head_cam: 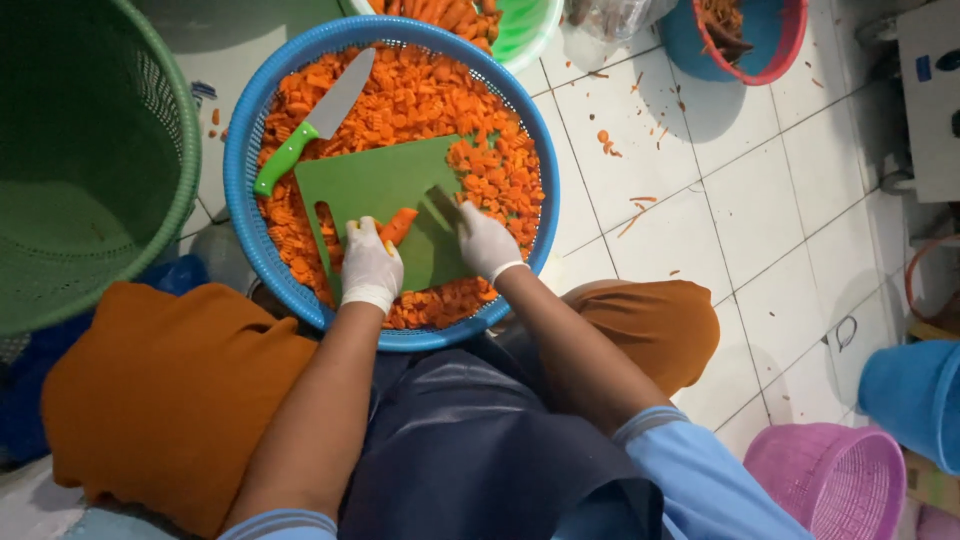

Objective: Slicing carrots into small pieces using a knife on a cutting board in a food preparation area.

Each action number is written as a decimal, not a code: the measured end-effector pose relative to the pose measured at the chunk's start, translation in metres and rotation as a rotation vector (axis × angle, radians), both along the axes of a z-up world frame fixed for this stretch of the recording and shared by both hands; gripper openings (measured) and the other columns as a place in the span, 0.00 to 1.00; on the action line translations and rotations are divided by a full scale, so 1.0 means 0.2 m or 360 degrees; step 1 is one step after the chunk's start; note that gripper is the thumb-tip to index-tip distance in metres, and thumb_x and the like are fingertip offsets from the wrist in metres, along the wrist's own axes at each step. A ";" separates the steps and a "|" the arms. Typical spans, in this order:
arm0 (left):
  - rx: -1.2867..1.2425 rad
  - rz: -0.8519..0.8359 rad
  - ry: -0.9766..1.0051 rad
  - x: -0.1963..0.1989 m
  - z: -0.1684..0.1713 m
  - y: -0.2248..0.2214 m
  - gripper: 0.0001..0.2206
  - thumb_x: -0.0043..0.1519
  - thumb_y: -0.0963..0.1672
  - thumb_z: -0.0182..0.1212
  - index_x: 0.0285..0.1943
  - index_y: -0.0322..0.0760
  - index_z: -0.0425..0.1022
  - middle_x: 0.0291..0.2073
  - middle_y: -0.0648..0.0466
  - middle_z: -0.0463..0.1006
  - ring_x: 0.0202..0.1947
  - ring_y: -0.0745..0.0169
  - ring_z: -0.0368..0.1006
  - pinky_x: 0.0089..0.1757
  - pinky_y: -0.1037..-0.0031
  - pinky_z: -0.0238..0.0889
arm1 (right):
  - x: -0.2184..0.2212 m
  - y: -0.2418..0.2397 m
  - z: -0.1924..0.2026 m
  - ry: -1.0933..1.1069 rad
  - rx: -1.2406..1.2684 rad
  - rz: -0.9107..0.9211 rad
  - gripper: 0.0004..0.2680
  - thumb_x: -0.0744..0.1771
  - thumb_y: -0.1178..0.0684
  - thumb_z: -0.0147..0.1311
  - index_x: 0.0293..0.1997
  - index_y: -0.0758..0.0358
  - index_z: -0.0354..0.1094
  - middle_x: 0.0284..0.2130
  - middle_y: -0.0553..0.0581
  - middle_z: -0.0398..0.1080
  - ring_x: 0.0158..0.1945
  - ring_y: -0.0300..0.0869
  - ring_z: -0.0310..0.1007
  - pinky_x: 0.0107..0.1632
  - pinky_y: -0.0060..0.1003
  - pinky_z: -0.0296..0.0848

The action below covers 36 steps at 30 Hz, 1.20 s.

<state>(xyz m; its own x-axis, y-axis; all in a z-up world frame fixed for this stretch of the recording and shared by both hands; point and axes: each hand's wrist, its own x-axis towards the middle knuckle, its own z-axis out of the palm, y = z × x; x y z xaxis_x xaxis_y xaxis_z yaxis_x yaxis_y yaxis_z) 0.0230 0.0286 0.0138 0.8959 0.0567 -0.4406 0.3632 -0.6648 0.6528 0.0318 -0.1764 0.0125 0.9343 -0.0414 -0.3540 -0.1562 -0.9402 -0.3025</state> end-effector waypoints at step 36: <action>-0.0248 0.0096 -0.0290 -0.03 -0.13 -0.14 0.14 0.51 0.43 0.69 0.40 0.39 0.68 0.39 0.46 0.71 0.44 0.37 0.74 0.44 0.55 0.72 | -0.07 0.10 -0.07 -0.0151 -0.0344 0.0266 0.12 0.68 0.52 0.38 0.58 0.53 0.54 0.32 0.64 0.70 0.36 0.62 0.77 0.40 0.57 0.76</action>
